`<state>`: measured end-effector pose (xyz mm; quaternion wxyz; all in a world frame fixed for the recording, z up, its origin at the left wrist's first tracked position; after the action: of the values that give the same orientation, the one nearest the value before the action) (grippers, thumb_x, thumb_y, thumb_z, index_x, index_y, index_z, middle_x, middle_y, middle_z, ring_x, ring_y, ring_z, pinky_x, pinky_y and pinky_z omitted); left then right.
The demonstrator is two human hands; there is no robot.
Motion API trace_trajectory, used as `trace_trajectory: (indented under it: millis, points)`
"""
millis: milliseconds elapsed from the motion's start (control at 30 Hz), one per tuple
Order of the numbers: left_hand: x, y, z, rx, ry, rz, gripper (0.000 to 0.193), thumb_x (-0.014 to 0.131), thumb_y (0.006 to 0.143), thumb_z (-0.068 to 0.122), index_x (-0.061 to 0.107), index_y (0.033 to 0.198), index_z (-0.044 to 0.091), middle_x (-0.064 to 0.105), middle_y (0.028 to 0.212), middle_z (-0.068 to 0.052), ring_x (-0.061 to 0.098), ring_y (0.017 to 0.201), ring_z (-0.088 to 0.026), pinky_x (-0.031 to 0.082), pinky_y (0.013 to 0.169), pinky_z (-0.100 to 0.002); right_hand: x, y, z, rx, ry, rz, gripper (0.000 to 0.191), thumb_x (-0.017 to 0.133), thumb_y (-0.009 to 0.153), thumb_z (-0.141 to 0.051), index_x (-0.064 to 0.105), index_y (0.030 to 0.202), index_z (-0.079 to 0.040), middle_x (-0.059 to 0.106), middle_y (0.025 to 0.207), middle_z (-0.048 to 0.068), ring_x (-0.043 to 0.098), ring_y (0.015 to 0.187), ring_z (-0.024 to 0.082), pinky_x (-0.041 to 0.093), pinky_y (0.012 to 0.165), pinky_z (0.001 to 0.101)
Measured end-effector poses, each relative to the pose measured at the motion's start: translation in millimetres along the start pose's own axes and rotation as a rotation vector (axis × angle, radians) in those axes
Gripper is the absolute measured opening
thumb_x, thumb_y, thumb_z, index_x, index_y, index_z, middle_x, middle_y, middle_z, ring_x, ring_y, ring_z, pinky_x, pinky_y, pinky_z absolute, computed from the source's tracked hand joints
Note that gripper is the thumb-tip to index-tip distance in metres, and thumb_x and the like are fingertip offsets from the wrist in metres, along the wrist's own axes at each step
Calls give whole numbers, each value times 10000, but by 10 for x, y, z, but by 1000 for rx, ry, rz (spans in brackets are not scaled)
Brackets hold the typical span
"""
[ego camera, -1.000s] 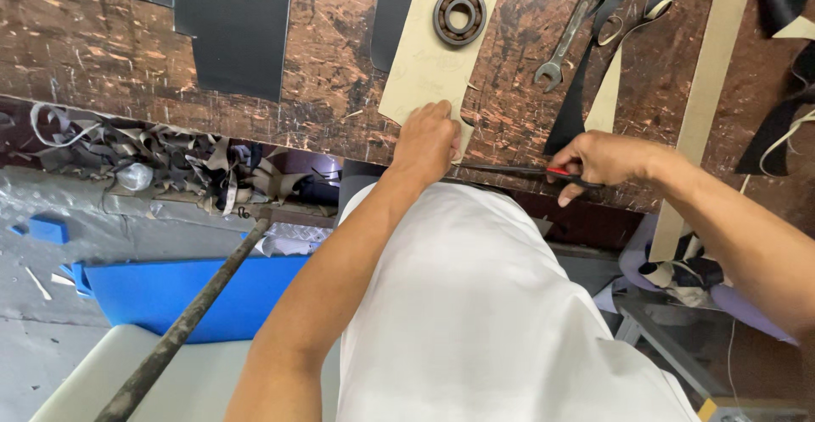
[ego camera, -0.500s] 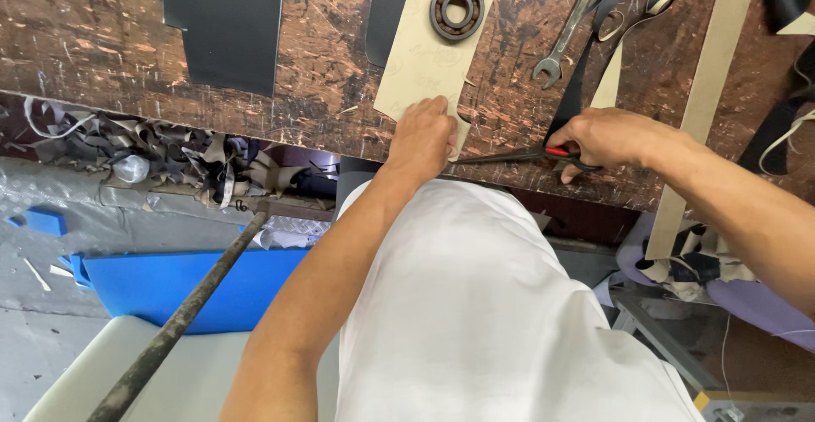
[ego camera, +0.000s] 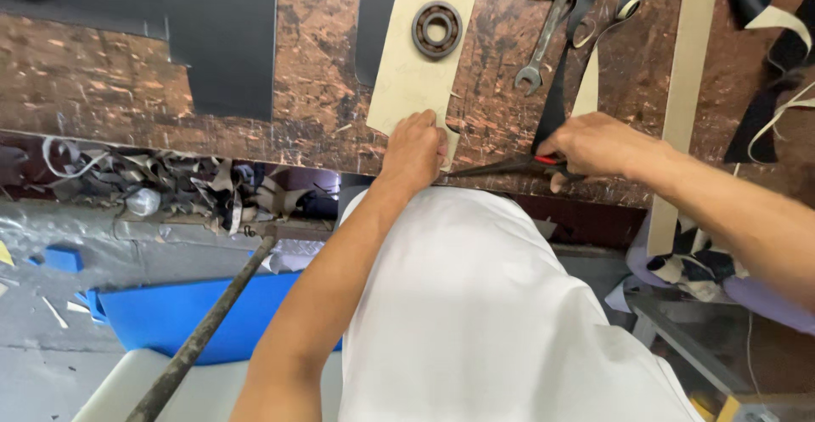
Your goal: The person cuts pattern pieces from a black fabric or leather sheet on a workbench using scissors, following drawn outlines on the material. They reposition and turn the sheet between cuts, set finished cut pieces aside, and briefly handle a small metal part and a marker before resuming cutting.
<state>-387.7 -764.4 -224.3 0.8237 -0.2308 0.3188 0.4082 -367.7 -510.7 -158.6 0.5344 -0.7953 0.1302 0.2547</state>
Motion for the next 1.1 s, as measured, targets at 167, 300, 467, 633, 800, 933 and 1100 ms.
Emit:
trace_trajectory:
  millis: [167, 300, 467, 633, 800, 933, 1100]
  points:
    - [-59, -49, 34, 11, -10, 3, 98, 758, 690, 0, 711, 735, 74, 604, 954, -135, 587, 991, -336, 470, 897, -449, 53, -342, 141, 199, 241, 176, 647, 921, 596, -518, 776, 1117, -164, 781, 936, 111, 731, 912, 340, 553, 798, 457]
    - [-146, -151, 100, 35, -49, 41, 120, 766, 696, 10, 679, 751, 73, 583, 961, -133, 573, 996, -342, 460, 897, -449, 295, -495, 278, 492, 364, 327, 697, 917, 614, -503, 745, 1162, -108, 766, 882, 168, 720, 863, 348, 562, 789, 475]
    - [-273, -261, 143, 34, -128, 43, 140, 761, 721, 13, 680, 815, 79, 585, 978, -118, 573, 1014, -340, 466, 914, -437, 540, -516, 150, 363, 241, 809, 803, 914, 571, -339, 670, 1280, -49, 738, 1097, 199, 707, 1009, 388, 555, 846, 464]
    - [-437, -405, 73, -18, -229, -5, 109, 731, 854, 64, 693, 956, 68, 634, 1015, -99, 615, 1049, -318, 497, 923, -418, 554, -463, 86, 617, 467, 598, 711, 918, 704, -360, 667, 1314, -93, 755, 1141, 155, 716, 1056, 343, 548, 906, 477]
    - [-685, -565, -43, -136, -247, 54, 80, 695, 901, 68, 702, 980, 56, 668, 1000, -107, 652, 993, -309, 520, 872, -411, -56, -394, -255, 425, 635, 837, 605, 851, 824, -304, 655, 1343, -64, 729, 1187, 177, 722, 1061, 317, 559, 908, 433]
    - [-892, -658, -134, -208, -337, 47, 119, 662, 920, 64, 697, 1033, 51, 686, 1023, -98, 684, 956, -274, 544, 852, -385, -580, 28, -712, 107, 632, 987, 550, 829, 880, -235, 633, 1352, -30, 680, 1272, 198, 685, 1150, 321, 555, 917, 403]
    - [-1290, -639, -364, -169, -351, 46, 137, 651, 934, 58, 713, 1056, 64, 690, 1022, -103, 685, 935, -276, 540, 839, -382, -952, 677, -1154, 70, 660, 1099, 673, 817, 860, -193, 537, 1452, -40, 543, 1398, 200, 564, 1247, 347, 526, 953, 413]
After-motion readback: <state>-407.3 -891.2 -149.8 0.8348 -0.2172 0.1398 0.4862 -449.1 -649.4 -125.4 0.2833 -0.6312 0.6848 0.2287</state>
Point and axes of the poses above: each hand's wrist, its own y-axis towards the middle knuckle, its own x-axis out of the palm, z = x × y, the point moved 4 cm from there along y, towards the middle knuckle
